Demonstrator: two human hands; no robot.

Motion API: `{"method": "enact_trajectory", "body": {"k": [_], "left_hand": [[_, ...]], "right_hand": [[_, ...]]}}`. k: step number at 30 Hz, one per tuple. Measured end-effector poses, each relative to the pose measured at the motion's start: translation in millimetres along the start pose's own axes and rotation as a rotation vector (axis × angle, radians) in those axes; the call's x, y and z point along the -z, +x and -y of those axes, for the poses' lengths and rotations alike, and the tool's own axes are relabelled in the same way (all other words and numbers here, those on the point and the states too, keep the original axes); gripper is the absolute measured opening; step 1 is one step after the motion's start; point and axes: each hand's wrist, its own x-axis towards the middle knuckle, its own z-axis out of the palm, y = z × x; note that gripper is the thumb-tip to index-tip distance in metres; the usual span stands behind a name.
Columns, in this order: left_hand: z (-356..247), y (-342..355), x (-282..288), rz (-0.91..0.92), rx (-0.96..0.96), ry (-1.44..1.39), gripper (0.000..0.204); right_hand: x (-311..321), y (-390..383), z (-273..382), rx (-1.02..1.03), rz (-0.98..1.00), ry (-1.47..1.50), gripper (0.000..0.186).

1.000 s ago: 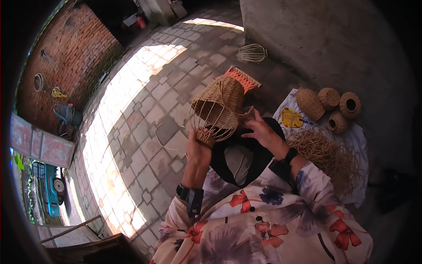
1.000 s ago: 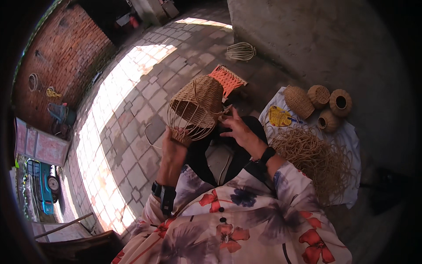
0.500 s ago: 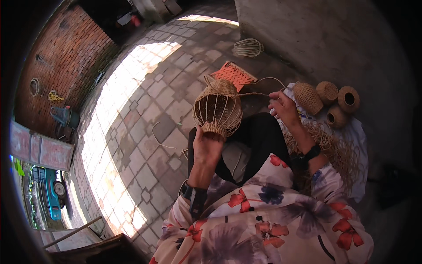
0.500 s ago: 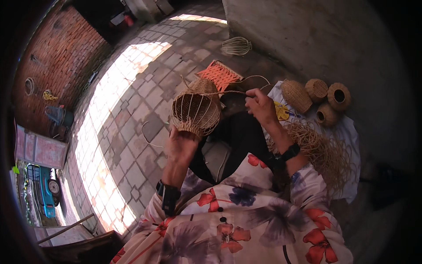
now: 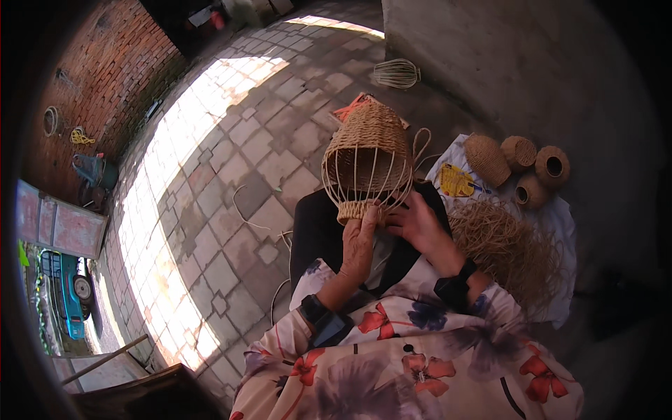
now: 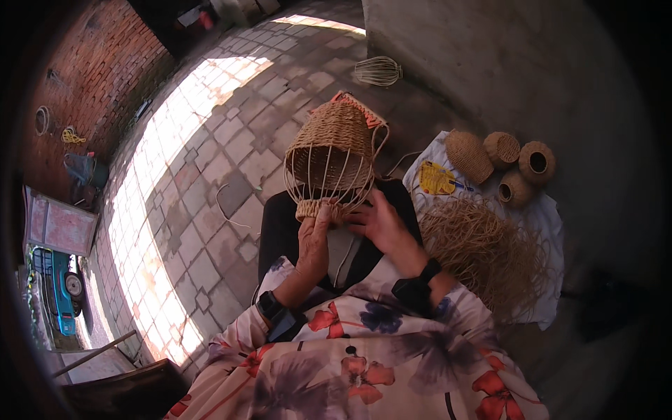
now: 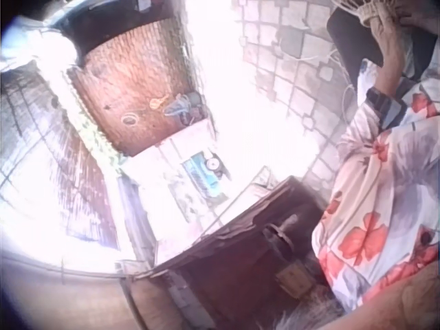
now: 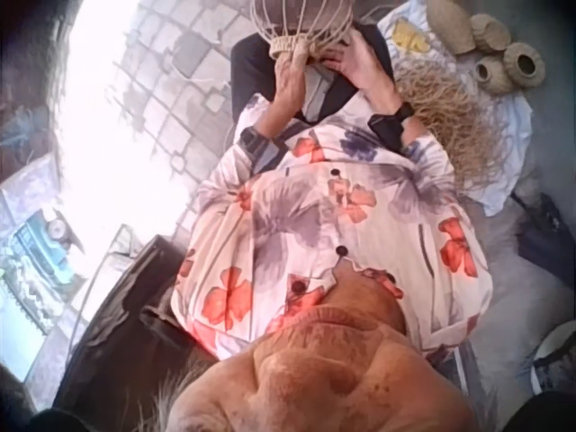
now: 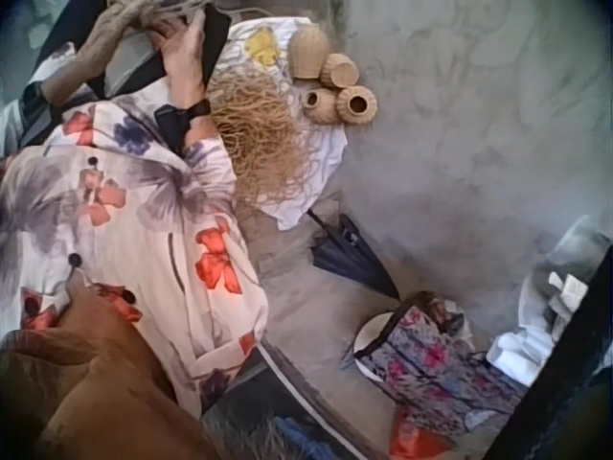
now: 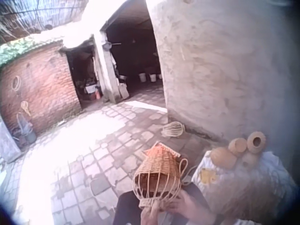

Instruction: Weaving a small basket from natural fibers by hand.

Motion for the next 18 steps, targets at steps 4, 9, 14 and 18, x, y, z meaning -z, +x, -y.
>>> {"method": "enact_trajectory", "body": {"k": [4,9,14,18], "left_hand": [[-10.5,-2.6,-14.8,0.121,-0.201,0.196,0.038],[-21.4,-4.2,-21.5,0.273,-0.328,0.368,0.039],[-12.6,-7.9,7.4,0.189,0.054,-0.092,0.026],[10.3,-21.2,42.7,0.188,0.273,-0.021,0.019]], "right_hand": [[-17.2,8.0,-8.2,0.397,0.202,-0.134,0.052],[1.8,-9.9,-1.4,0.481,0.188,-0.625,0.06],[-6.5,2.9,29.4,0.395,-0.07,-0.148,0.043],[-3.2,5.2,35.5,0.505,-0.32,-0.559,0.026]]}}
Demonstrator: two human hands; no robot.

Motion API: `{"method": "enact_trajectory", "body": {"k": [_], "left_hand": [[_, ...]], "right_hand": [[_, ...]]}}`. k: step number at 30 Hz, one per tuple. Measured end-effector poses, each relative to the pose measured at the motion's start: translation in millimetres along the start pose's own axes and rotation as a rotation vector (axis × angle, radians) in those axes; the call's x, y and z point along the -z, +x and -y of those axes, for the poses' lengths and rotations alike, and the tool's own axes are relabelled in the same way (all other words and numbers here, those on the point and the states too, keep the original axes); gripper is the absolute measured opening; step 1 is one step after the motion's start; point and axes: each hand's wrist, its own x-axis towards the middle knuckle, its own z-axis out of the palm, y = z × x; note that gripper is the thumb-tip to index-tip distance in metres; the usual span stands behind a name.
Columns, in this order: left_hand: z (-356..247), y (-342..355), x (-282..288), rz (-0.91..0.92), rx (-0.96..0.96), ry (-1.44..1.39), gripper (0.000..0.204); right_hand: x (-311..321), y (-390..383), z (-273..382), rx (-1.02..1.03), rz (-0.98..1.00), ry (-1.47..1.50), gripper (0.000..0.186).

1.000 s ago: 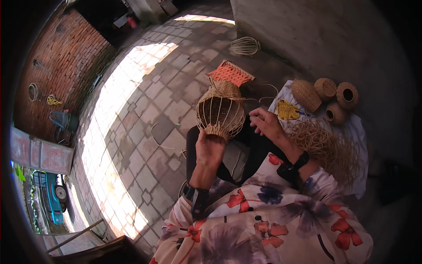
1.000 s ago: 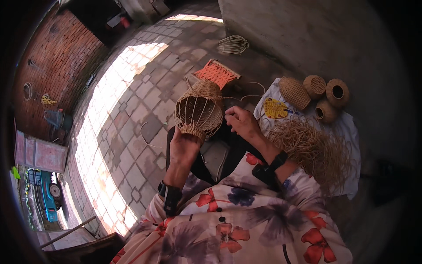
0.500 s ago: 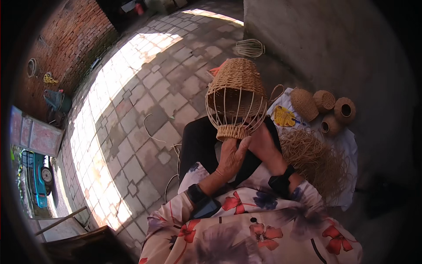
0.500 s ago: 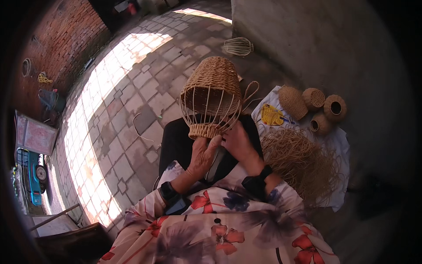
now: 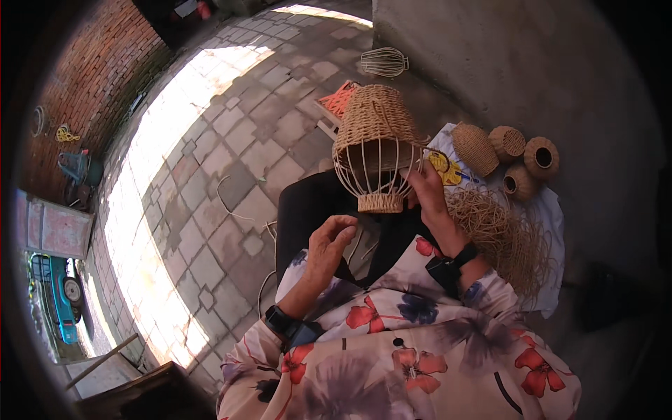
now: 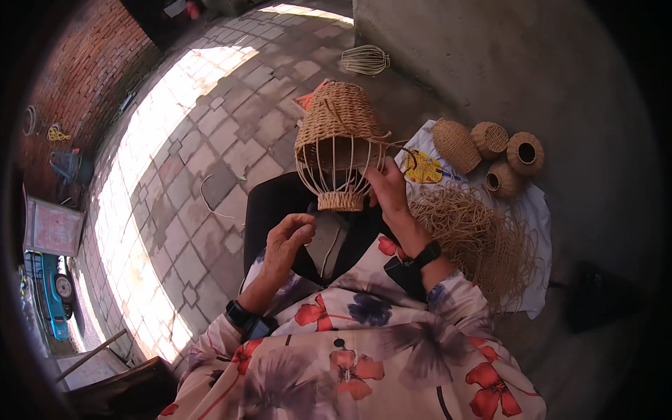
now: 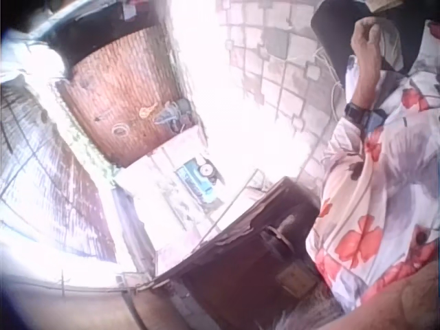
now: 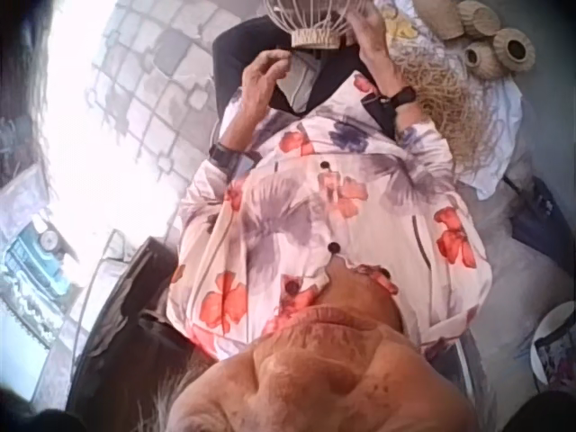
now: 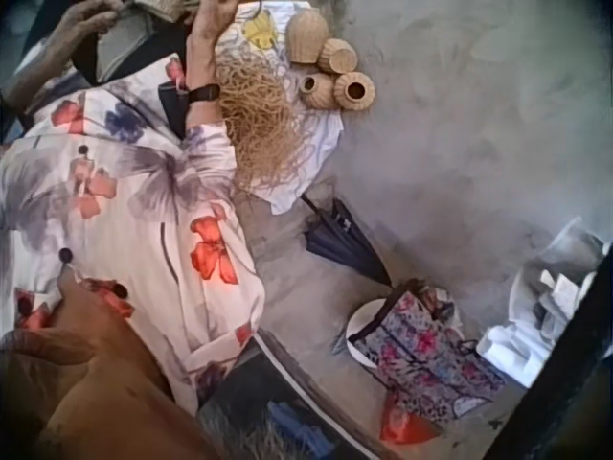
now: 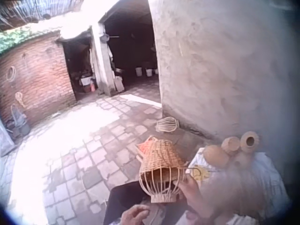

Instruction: Weaving a small basket from natural fibers by hand.

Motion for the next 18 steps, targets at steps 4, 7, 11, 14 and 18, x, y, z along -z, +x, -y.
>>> {"method": "enact_trajectory", "body": {"k": [4,7,11,14,18], "left_hand": [[-9.9,-2.1,-0.6,-0.1,-0.089,-0.07,0.015],[-24.2,1.9,-0.6,-0.137,-0.387,0.272,0.019],[2.4,7.4,6.6,-0.089,-0.106,-0.058,0.014],[4.0,3.8,12.0,-0.062,-0.033,-0.076,0.01],[1.7,0.7,23.8,0.005,0.064,-0.089,0.01]], "right_hand": [[-13.8,3.9,7.5,-0.068,0.036,-0.231,0.03],[-35.0,-6.2,22.5,0.093,0.093,-0.707,0.046],[-52.4,-8.4,21.8,0.083,0.379,-0.642,0.031],[-47.6,-8.8,26.3,-0.112,0.5,-0.33,0.026],[-49.9,-16.3,33.1,-0.187,0.582,-0.204,0.025]]}}
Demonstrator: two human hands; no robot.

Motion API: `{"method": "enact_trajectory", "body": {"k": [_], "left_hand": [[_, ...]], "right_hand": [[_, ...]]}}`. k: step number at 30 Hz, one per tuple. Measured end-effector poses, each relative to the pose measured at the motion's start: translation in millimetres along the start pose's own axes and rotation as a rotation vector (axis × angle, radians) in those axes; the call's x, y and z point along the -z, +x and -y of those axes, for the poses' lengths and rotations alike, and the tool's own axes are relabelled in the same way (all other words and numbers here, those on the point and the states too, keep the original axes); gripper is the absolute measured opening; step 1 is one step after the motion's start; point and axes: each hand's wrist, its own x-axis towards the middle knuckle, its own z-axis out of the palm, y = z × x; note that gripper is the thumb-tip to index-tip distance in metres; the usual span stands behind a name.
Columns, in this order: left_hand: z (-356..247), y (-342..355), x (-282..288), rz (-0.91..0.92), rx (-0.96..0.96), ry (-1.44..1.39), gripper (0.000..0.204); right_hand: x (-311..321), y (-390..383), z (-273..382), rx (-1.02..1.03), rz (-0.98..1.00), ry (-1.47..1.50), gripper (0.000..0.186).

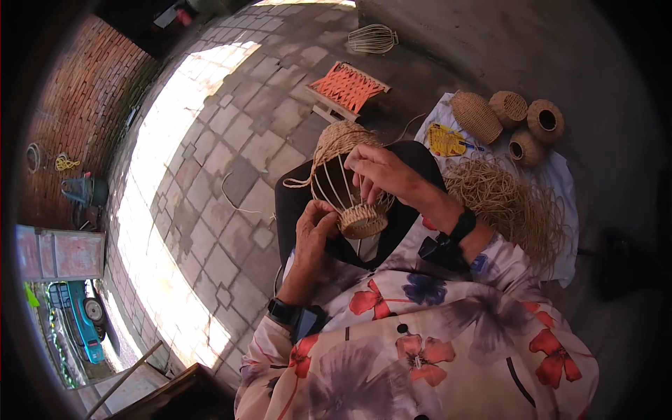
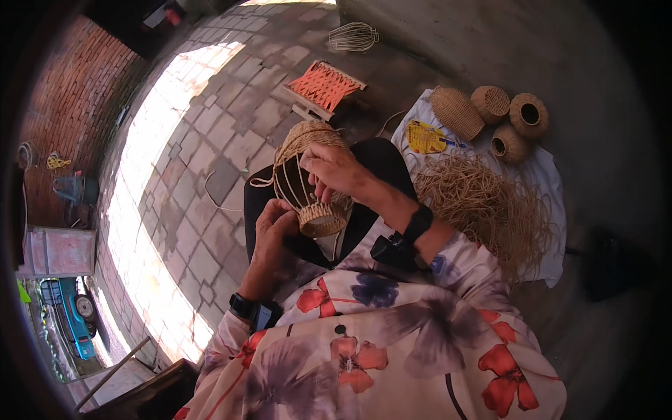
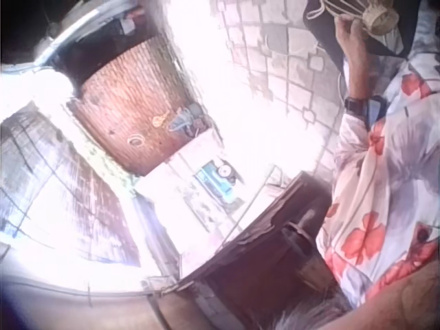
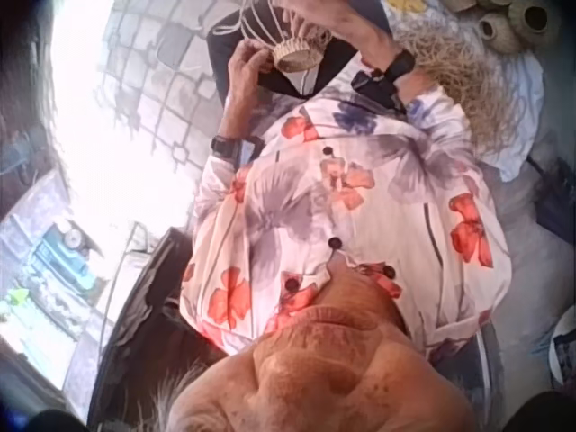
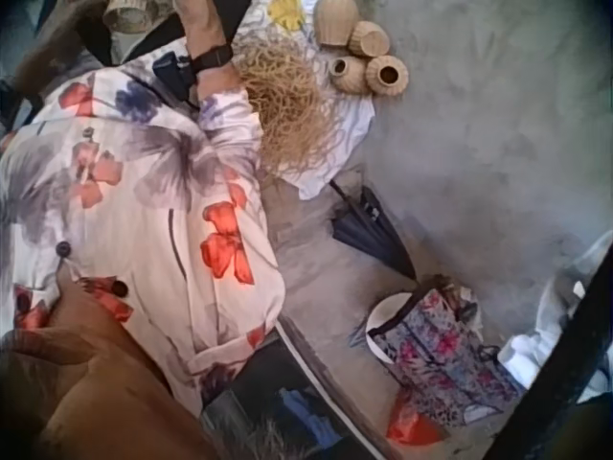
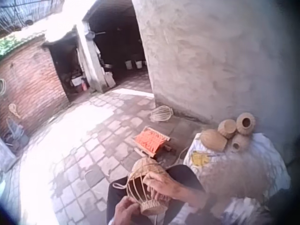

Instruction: Weaving a small basket from natural fibers by hand.

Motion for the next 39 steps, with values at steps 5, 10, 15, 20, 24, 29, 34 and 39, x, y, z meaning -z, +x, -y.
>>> {"method": "enact_trajectory", "body": {"k": [5,10,15,20,24,29,34,39], "left_hand": [[-7.5,-8.0,-1.2,-0.084,0.042,0.181,0.021],[-8.5,-3.6,-1.2,-0.101,0.056,0.118,0.022],[-4.4,-0.6,-1.5,-0.113,0.114,-0.059,0.021],[-27.7,2.5,-21.5,-0.111,0.146,-0.135,0.018],[-26.4,12.0,-19.6,-0.089,0.169,-0.161,0.013],[-33.3,6.6,-10.5,-0.095,0.112,-0.082,0.014],[-34.9,15.2,-3.1,0.076,-0.067,0.282,0.019],[-57.8,14.2,-24.0,-0.16,0.25,-0.228,0.019]], "right_hand": [[-13.7,2.0,-19.1,0.04,0.072,0.13,0.024],[27.7,-27.0,-7.4,0.146,-0.152,0.081,0.029],[84.4,-49.8,-54.0,0.087,-0.413,0.121,0.022],[96.1,-68.9,-94.0,0.066,-0.403,0.089,0.022],[112.3,-79.7,-122.9,-0.021,-0.598,0.156,0.017],[147.1,-130.6,-245.3,-0.294,-0.652,0.066,0.018],[160.0,-183.8,-298.8,-0.488,-0.818,0.142,0.019],[183.4,-186.7,-295.2,-0.214,-1.107,0.01,0.019]]}}
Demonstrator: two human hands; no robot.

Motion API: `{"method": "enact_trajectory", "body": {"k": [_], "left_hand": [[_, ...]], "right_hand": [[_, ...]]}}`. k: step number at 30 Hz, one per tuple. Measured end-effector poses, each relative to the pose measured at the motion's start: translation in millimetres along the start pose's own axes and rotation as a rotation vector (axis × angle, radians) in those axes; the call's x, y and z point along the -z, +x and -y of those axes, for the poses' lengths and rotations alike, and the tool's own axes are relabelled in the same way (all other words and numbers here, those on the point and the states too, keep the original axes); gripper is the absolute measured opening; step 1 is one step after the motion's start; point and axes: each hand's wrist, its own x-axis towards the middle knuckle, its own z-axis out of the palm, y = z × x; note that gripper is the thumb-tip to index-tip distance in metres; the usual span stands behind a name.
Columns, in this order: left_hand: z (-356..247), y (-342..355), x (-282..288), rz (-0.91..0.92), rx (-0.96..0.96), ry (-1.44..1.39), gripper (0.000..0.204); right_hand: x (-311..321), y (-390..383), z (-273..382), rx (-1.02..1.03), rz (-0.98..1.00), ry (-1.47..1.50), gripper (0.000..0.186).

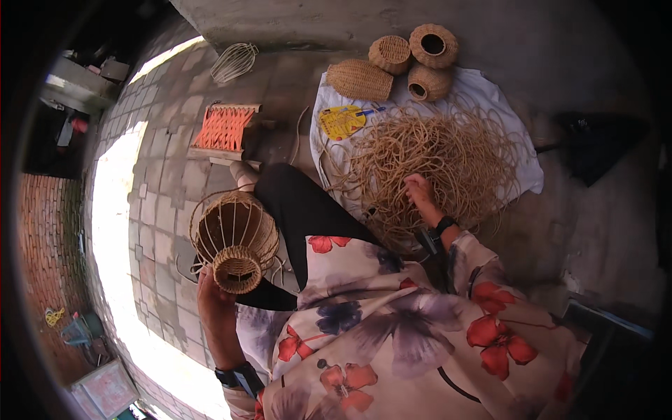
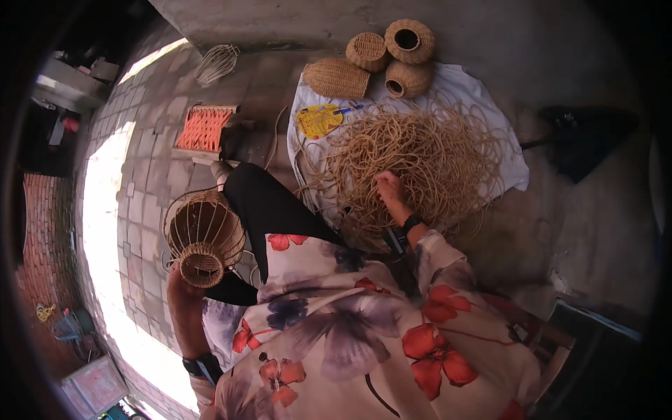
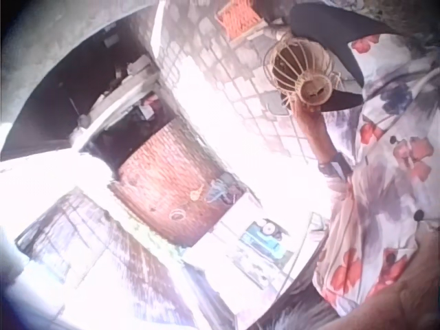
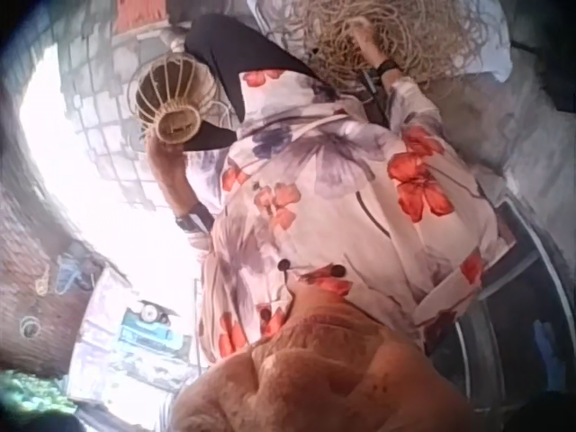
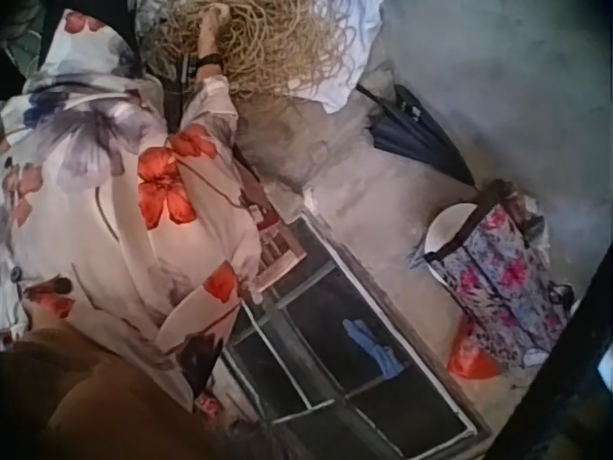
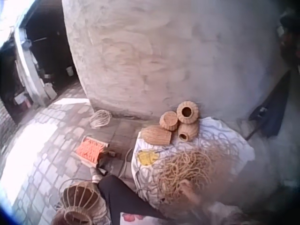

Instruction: Weaving a small basket from natural fibers by hand.

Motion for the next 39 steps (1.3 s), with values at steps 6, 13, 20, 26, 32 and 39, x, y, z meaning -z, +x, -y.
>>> {"method": "enact_trajectory", "body": {"k": [6,13,20,26,32,39], "left_hand": [[12.4,9.1,34.4,0.211,-0.046,0.066,0.019],[8.3,6.9,37.8,0.292,-0.803,1.169,0.025],[-9.4,-16.6,52.9,-0.189,-0.55,0.544,0.026],[-18.5,-37.4,-9.8,0.449,-0.069,0.404,0.042],[27.3,-26.2,-3.9,0.566,0.192,0.198,0.03],[28.5,-29.6,-7.0,0.689,0.028,0.324,0.016]], "right_hand": [[-10.7,30.6,35.2,-0.107,-0.217,-0.242,0.032],[-1.8,60.7,34.6,0.179,-0.215,-0.212,0.033],[-32.2,-34.1,225.8,0.472,0.087,0.252,0.02],[-94.8,-162.2,302.7,0.894,1.065,-0.03,0.018],[-129.2,-193.6,282.6,1.078,1.222,-0.137,0.018],[-114.8,-184.3,295.3,1.233,1.157,-0.309,0.028]]}}
